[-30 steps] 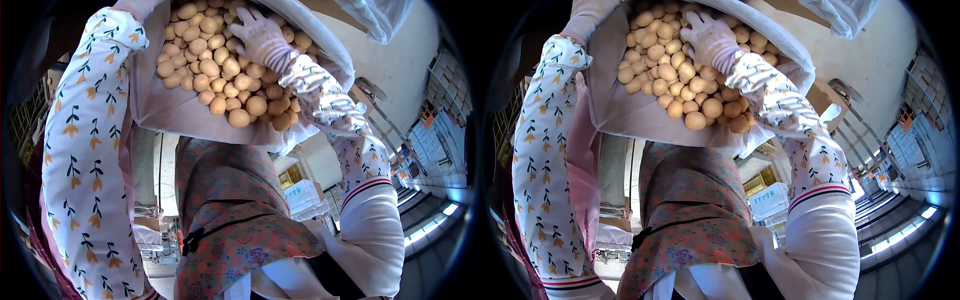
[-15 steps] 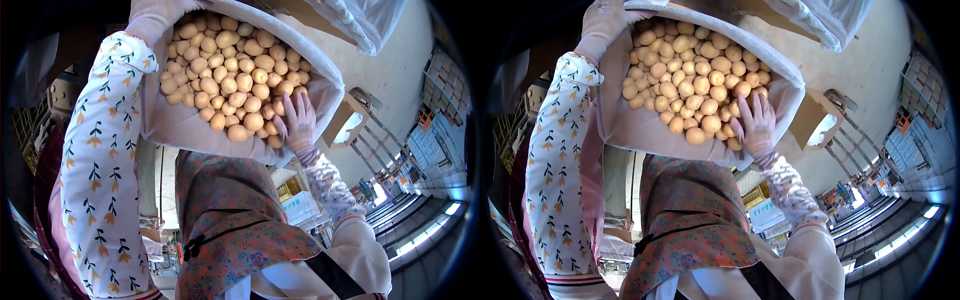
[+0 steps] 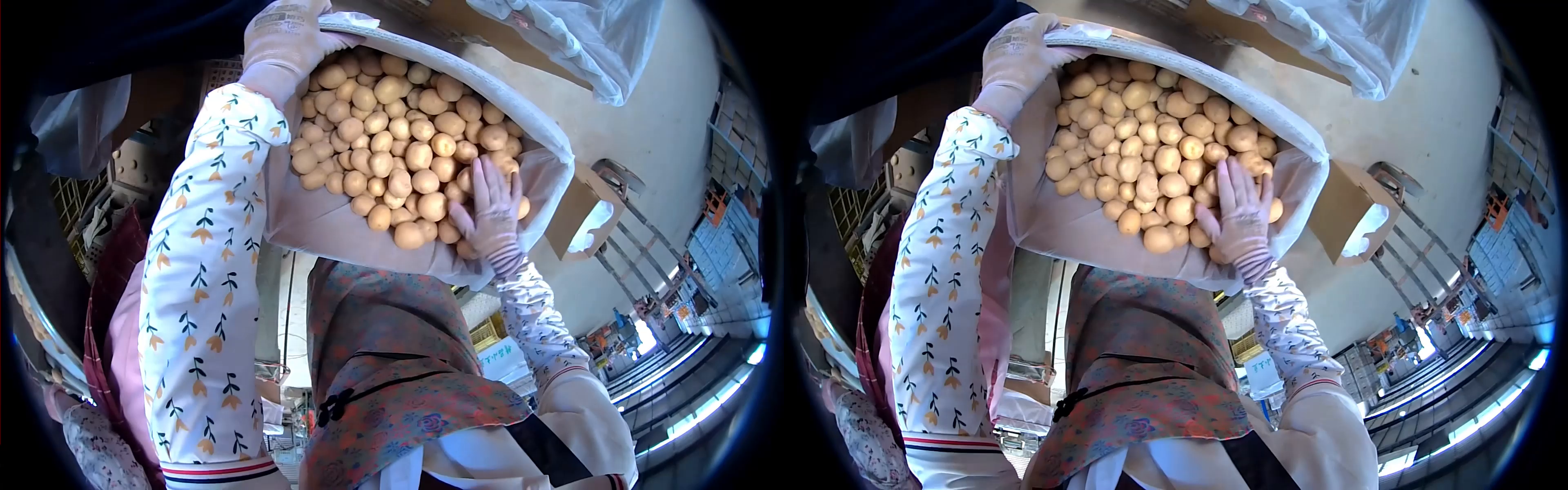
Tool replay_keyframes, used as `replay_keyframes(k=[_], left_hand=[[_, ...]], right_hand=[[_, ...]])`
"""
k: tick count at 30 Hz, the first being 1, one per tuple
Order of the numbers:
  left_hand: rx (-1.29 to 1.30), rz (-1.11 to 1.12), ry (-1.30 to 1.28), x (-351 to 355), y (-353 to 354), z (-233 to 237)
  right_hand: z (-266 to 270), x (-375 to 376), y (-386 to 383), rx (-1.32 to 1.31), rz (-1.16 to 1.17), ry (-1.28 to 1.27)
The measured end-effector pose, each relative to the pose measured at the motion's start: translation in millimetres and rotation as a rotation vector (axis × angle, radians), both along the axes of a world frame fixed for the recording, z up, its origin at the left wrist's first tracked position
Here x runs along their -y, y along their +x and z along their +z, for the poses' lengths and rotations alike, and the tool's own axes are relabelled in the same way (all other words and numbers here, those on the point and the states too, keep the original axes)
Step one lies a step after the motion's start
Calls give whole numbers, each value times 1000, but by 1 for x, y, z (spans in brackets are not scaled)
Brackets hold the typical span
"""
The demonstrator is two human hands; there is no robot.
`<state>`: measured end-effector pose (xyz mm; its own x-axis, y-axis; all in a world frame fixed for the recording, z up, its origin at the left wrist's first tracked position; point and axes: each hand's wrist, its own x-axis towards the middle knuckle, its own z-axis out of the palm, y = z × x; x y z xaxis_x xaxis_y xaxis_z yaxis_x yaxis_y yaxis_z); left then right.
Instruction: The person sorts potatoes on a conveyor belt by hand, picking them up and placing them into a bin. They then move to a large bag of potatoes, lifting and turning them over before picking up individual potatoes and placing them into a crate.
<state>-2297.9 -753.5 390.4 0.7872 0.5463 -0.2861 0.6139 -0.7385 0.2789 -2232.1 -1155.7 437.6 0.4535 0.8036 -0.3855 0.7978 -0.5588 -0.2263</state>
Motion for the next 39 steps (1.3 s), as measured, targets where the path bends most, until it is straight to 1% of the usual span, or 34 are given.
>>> replay_keyframes(k=[1,2,3,5,6,7,9,11,13,16,17,19,20,21,22,25,27,28,30,31,32,33,35,36,37,39], left_hand=[[10,-11,19,-1,0,-1],[17,-22,38,-2,0,-2],[20,-20,49,-4,-1,-2],[25,-15,60,-1,-1,-2],[-89,10,-38,0,6,14],[-11,18,-39,3,6,15],[149,42,-36,5,5,15],[140,34,-26,4,4,15],[127,16,20,3,4,12],[110,11,64,3,4,10],[96,12,53,5,5,9],[71,17,49,4,6,12],[82,36,-19,4,6,15],[88,31,3,2,7,15],[88,25,20,1,6,14],[61,22,37,2,6,13],[94,19,25,1,5,9],[134,3,76,3,3,5],[196,-5,84,1,1,2],[220,-15,81,0,-1,1],[135,-20,62,0,3,8],[128,-22,69,2,1,7],[128,-20,91,1,3,5],[118,-10,64,3,4,7],[107,3,44,2,5,11],[94,13,30,2,3,13]], right_hand=[[-1,-8,5,42,10,-2],[0,-17,3,65,-68,2],[-1,-30,-1,109,-109,138],[11,-85,-9,-129,-30,211],[-5,-103,-21,-264,37,268],[-24,-125,-34,-399,103,325],[-60,-181,-65,-423,211,262],[-112,-224,-93,-314,374,45],[-113,-274,-93,-406,458,-519],[-146,-272,-123,-300,549,-477],[-159,-271,-129,-275,548,-485],[-205,-275,-143,-217,550,-484],[-228,-279,-150,-191,548,-479],[-250,-283,-157,-168,549,-473],[-252,-286,-156,-185,538,-493],[-201,-280,-140,-325,503,-530],[-171,-267,-134,-404,498,-537],[-159,-260,-134,-437,494,-534],[-134,-253,-133,-512,481,-519],[-124,-249,-130,-558,471,-502],[-113,-242,-125,-594,466,-467],[-103,-230,-121,-626,467,-427],[-87,-194,-109,-665,476,-260],[-69,-187,-95,-689,517,-333],[-68,-157,-94,-598,546,-96],[-52,-118,-85,-449,573,191]])
